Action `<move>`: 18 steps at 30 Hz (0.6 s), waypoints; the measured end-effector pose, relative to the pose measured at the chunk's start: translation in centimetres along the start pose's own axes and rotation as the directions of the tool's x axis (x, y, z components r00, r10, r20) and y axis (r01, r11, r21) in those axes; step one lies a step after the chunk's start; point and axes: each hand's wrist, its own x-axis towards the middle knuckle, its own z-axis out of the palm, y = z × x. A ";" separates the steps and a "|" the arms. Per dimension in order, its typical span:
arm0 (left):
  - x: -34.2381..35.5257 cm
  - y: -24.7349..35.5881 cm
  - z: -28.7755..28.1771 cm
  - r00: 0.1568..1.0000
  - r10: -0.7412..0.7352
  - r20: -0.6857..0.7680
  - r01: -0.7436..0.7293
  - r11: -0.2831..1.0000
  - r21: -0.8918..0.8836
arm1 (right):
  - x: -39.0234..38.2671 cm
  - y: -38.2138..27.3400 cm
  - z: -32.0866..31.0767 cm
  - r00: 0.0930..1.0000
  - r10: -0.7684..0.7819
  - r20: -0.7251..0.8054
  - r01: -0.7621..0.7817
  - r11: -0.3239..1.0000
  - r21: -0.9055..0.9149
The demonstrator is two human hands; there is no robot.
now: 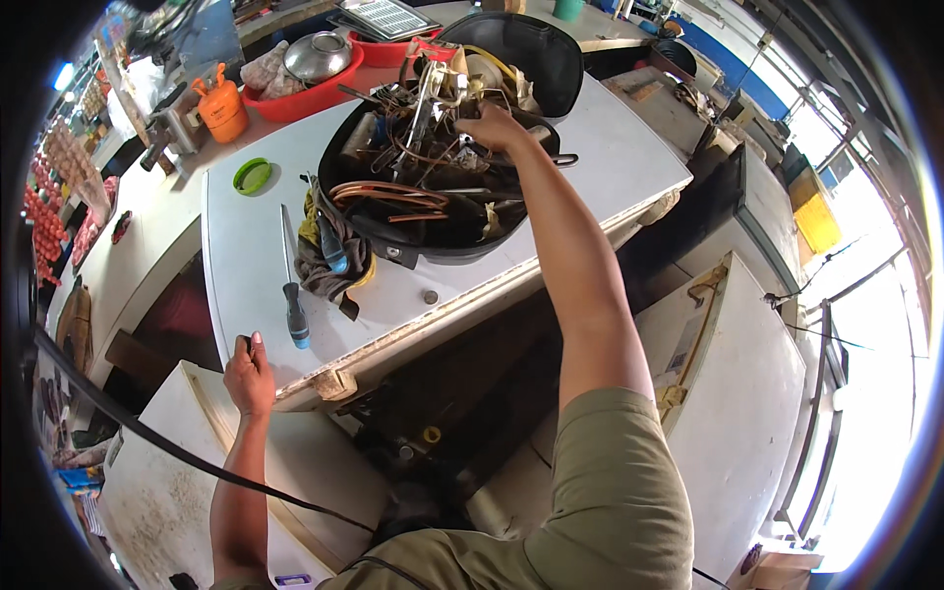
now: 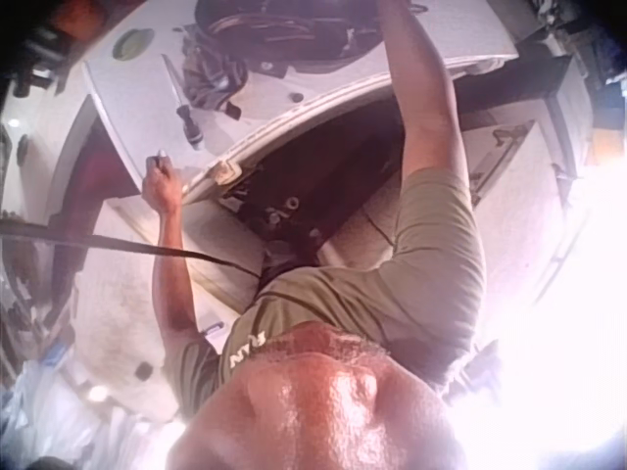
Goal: The person retrieves a flaring clamp from a tool container, fits a copper pipe into the clamp by hand, and returns the tool to the container.
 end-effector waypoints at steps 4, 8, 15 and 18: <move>-0.6 -0.8 -0.8 0.999 0.007 -0.036 -0.007 1.000 -0.001 | -0.7 -3.3 1.0 1.000 -0.013 0.019 0.010 0.991 0.131; -0.1 0.6 -1.1 0.999 0.037 -0.020 -0.039 0.996 -0.083 | -0.4 -2.4 -2.5 0.979 -0.189 -0.071 0.167 0.956 -0.239; -2.0 -4.0 -2.3 0.999 0.006 -0.046 -0.005 0.999 0.033 | -2.0 -15.9 -5.4 0.881 -0.013 0.474 0.329 0.736 -0.591; -1.0 -1.1 -2.3 1.000 0.004 0.012 -0.004 1.000 0.021 | -2.7 -16.4 -10.8 0.790 0.393 0.470 0.222 0.532 -0.817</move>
